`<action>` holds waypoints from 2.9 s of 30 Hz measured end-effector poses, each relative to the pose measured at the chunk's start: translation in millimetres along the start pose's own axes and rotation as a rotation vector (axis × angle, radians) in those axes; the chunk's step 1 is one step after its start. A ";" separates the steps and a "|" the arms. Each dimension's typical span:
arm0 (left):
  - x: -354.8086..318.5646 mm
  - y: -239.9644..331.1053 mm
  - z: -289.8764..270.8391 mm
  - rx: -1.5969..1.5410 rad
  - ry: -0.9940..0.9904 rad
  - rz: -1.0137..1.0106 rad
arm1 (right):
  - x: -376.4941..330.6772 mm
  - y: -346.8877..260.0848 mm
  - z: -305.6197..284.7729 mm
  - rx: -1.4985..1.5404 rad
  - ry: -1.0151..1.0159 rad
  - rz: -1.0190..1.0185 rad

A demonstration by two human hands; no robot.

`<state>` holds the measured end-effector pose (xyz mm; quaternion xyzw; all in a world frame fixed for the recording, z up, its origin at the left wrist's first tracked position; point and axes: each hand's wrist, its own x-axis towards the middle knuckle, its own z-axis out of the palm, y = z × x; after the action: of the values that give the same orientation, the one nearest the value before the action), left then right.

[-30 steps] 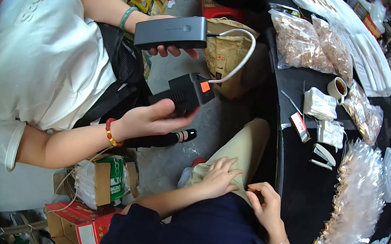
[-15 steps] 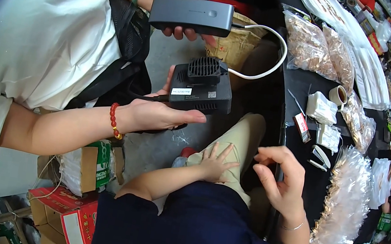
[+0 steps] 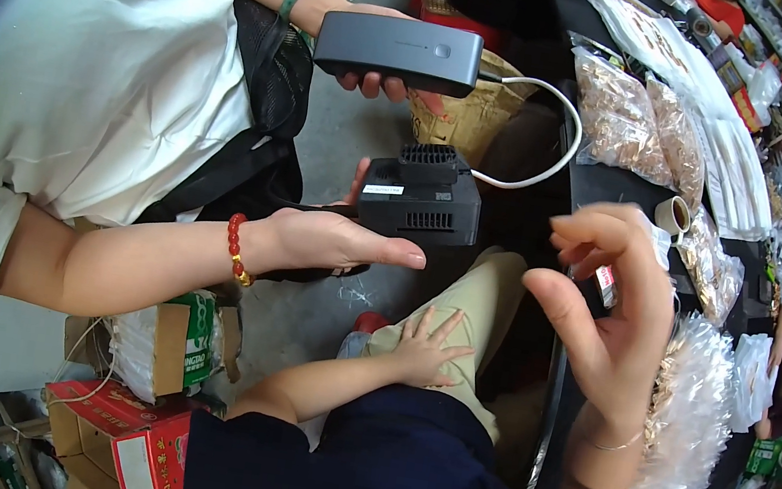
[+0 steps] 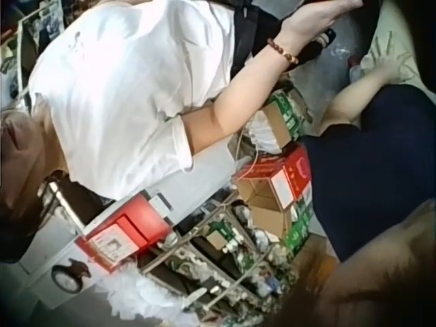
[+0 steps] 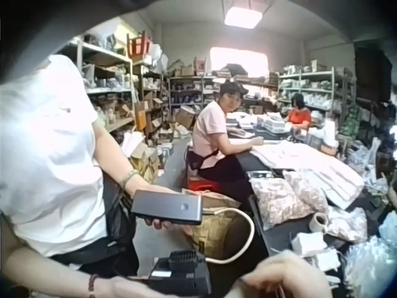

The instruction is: The recorder packages small gold-colored items into individual small plastic bags at a workstation.

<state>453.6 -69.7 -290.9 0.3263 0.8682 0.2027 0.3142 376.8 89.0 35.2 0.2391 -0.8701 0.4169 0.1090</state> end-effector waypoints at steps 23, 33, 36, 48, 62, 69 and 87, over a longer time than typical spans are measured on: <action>0.8 4.3 -6.3 -0.028 0.042 -0.003 | 35.3 54.3 94.9 1.258 -0.244 0.480; 2.6 3.7 -11.2 -0.025 0.001 -0.032 | 34.3 71.8 105.2 1.242 -0.328 0.264; 5.0 3.5 -10.5 -0.021 0.016 -0.013 | 32.9 72.6 108.0 1.257 -0.338 0.247; 2.3 3.5 -4.3 0.004 0.046 -0.008 | 27.5 72.6 111.9 1.270 -0.341 0.338; 2.4 2.2 4.3 0.045 0.089 0.000 | 21.6 68.5 119.6 1.282 -0.364 0.379; 3.2 7.6 0.7 0.065 0.080 -0.006 | 2.1 84.6 116.6 1.168 -0.309 0.370; 16.5 42.3 -5.8 0.220 0.073 0.016 | -164.2 35.4 -40.1 0.132 -0.093 0.188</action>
<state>458.5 -29.3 -270.0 0.3583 0.8933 0.1204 0.2432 500.0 192.6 -27.3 0.1820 -0.8636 0.4699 0.0128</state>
